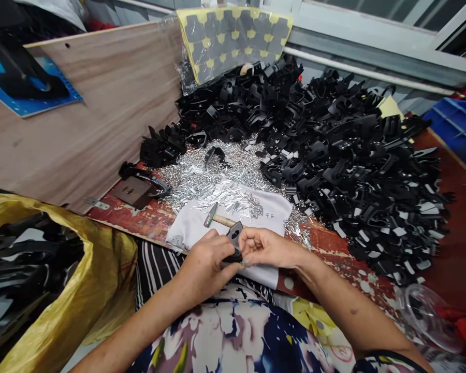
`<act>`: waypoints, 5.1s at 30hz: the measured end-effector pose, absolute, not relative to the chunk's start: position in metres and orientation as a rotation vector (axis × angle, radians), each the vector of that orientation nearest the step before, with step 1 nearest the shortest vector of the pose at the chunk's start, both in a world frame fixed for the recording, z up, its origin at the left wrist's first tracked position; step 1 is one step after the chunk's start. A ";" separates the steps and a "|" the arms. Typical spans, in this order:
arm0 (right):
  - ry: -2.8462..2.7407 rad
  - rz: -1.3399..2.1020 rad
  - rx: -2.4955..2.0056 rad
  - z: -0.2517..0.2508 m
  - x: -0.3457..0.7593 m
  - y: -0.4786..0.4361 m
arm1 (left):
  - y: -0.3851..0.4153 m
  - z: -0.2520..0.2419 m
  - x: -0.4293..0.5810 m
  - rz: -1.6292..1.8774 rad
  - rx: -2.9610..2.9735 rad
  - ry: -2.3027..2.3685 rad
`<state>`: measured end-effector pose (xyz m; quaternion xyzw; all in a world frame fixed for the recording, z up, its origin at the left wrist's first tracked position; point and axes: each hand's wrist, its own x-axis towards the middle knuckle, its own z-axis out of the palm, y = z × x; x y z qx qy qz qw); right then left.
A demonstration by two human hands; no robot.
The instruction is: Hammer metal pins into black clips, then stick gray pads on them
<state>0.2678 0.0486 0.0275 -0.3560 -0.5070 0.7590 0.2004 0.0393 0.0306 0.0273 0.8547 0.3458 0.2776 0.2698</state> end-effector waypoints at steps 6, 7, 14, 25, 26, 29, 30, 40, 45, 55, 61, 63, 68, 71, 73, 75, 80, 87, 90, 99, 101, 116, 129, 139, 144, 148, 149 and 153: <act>-1.478 2.102 -1.077 0.015 0.251 0.040 | 0.019 0.026 0.037 0.687 2.293 0.965; -1.533 2.100 -1.101 0.015 0.252 0.043 | 0.017 0.024 0.035 0.683 2.269 1.002; -2.398 0.538 -1.416 0.017 0.248 0.112 | 0.023 0.016 0.012 0.857 1.698 1.254; -2.771 -0.025 -1.225 -0.007 0.229 0.159 | 0.024 0.009 0.004 1.044 0.707 1.004; -2.709 0.014 -1.257 -0.008 0.234 0.163 | 0.025 0.009 0.003 1.056 0.671 0.984; -2.497 0.139 -1.317 -0.009 0.251 0.169 | 0.028 0.009 0.002 1.085 0.591 0.927; -2.426 0.181 -1.318 -0.008 0.256 0.169 | 0.029 0.010 0.002 1.099 0.570 0.906; -1.716 1.006 -1.260 0.027 0.242 0.094 | 0.038 0.008 0.014 1.150 0.477 0.906; -1.378 1.532 -1.103 0.033 0.232 0.077 | 0.036 0.010 0.018 1.155 0.455 0.960; -1.123 1.715 -0.988 0.033 0.229 0.070 | 0.032 0.005 0.012 1.124 0.442 0.862; -1.125 1.689 -0.985 0.027 0.228 0.069 | 0.031 0.000 0.013 1.106 0.413 0.817; -1.229 1.593 -1.002 0.028 0.227 0.067 | 0.030 0.000 0.013 1.112 0.392 0.816; -1.867 0.834 -1.138 0.044 0.215 0.056 | 0.031 0.002 0.015 1.121 0.308 0.801; -2.075 0.545 -1.060 0.051 0.202 0.049 | 0.031 0.000 0.015 1.125 0.266 0.794; -2.146 0.528 -0.988 0.050 0.193 0.046 | 0.031 -0.002 0.015 1.141 0.232 0.790; -2.188 0.531 -0.950 0.046 0.185 0.045 | 0.030 -0.003 0.015 1.159 0.214 0.765; -2.243 0.495 -0.934 0.037 0.178 0.048 | 0.029 -0.005 0.014 1.185 0.191 0.743; -2.354 0.344 -0.951 0.041 0.178 0.048 | 0.028 -0.005 0.016 1.194 0.181 0.757; -2.463 0.003 -0.883 0.044 0.172 0.044 | 0.027 -0.002 0.021 1.238 0.193 0.772; -2.398 -0.247 -0.743 0.036 0.154 0.044 | 0.026 0.002 0.032 1.350 0.172 0.849; -2.381 -0.139 -0.744 0.035 0.158 0.045 | 0.022 0.005 0.030 1.301 0.236 0.865; -2.267 0.525 -1.164 0.022 0.243 0.033 | -0.023 -0.005 -0.041 0.890 0.177 0.797; -2.623 0.720 -0.544 0.012 0.225 -0.008 | -0.038 -0.029 -0.016 0.692 0.055 0.698; -2.653 0.622 -0.841 0.015 0.224 -0.001 | -0.031 -0.014 -0.014 0.810 1.052 1.278; -2.477 -0.008 -1.562 0.008 0.278 0.021 | -0.011 -0.027 -0.013 0.946 1.094 1.455; -2.519 0.113 -1.736 -0.004 0.297 0.026 | -0.004 -0.035 -0.005 0.938 1.157 1.490; -2.505 0.198 -1.777 -0.004 0.299 0.025 | -0.004 -0.037 -0.004 0.924 1.163 1.489; -2.443 0.377 -1.743 0.011 0.305 0.008 | -0.003 -0.038 -0.002 0.905 1.193 1.514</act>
